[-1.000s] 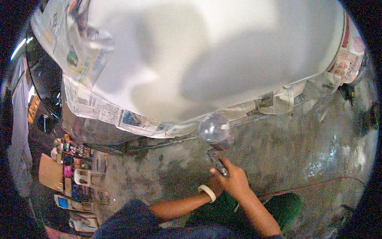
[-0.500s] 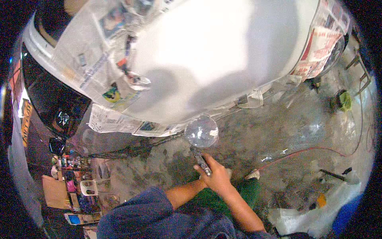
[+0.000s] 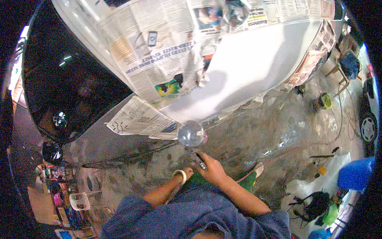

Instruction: The person uses a spray gun to apply white paint to a car door covered with newspaper. The person moves the spray gun in steady horizontal strokes across the surface, occasionally adjusting their position by squatting to reach lower areas.

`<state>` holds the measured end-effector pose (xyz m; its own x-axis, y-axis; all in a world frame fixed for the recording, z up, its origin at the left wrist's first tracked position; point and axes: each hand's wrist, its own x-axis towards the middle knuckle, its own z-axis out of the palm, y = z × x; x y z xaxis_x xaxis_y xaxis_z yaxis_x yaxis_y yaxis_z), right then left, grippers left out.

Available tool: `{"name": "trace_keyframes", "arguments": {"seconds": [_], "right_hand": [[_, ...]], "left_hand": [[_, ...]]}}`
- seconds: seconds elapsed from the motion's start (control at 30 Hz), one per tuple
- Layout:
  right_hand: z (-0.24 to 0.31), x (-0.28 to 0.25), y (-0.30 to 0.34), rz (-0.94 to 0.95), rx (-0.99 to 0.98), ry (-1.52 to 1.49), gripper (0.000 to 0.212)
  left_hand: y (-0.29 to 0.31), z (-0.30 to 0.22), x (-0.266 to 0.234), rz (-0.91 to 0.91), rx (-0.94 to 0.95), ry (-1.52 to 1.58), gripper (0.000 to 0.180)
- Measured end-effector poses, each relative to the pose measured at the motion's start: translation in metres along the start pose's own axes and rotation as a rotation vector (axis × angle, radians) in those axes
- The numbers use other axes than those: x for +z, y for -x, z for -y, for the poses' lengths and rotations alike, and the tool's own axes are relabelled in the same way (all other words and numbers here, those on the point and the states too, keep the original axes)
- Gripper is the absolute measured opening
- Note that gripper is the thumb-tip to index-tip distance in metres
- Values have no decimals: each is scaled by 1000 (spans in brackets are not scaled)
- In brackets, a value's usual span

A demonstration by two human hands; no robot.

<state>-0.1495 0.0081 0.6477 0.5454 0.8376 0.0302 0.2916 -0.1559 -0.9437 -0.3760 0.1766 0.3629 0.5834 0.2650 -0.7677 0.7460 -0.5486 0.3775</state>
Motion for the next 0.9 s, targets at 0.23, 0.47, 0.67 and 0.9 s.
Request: {"name": "trace_keyframes", "arguments": {"seconds": [0.23, 0.47, 0.67, 0.9], "right_hand": [[53, 69, -10, -63, 52, 155, 47], [60, 96, -18, 63, -75, 396, 54], [44, 116, -23, 114, -32, 484, 57], [32, 134, -20, 72, -27, 538, 55]], "left_hand": [[79, 151, -36, -64, -255, 187, 27], [54, 204, 18, -17, -95, 255, 27], [45, 229, 5, 7, -29, 225, 28], [54, 222, -4, 42, 3, 328, 35]]}}
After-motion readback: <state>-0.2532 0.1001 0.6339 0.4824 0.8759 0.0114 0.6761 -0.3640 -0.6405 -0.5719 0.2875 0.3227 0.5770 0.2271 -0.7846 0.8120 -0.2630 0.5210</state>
